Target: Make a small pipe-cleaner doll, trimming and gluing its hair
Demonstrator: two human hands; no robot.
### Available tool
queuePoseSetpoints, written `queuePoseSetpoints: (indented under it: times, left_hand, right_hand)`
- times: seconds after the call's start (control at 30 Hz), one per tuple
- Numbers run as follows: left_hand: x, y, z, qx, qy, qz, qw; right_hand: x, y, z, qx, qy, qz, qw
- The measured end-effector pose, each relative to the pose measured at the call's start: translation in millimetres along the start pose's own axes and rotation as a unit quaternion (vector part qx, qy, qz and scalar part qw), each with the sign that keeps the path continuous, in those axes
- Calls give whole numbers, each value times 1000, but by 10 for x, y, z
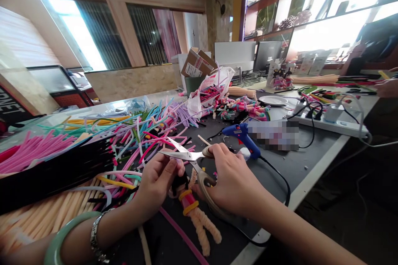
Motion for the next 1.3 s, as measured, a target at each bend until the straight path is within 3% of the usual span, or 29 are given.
queuePoseSetpoints:
  times: [0.37, 0.93, 1.3]
  left_hand:
    - [8, 15, 7, -2, 9, 6, 1000]
    - [-4, 24, -9, 24, 32, 0, 999]
    - [0, 1, -49, 42, 42, -22, 998]
  right_hand:
    - [-2, -40, 7, 14, -2, 55, 998]
    - [-34, 82, -4, 1, 26, 33, 999]
    - [-41, -4, -56, -19, 13, 18, 1000]
Point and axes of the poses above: each hand's wrist, its own x-axis away from the middle knuckle, its own y-axis out of the back of the hand, z = x × y, the point moved 4 cm from there along -x, towards the middle knuckle, and after that the axes turned 11 degrees about y, right-handed, at the moved point
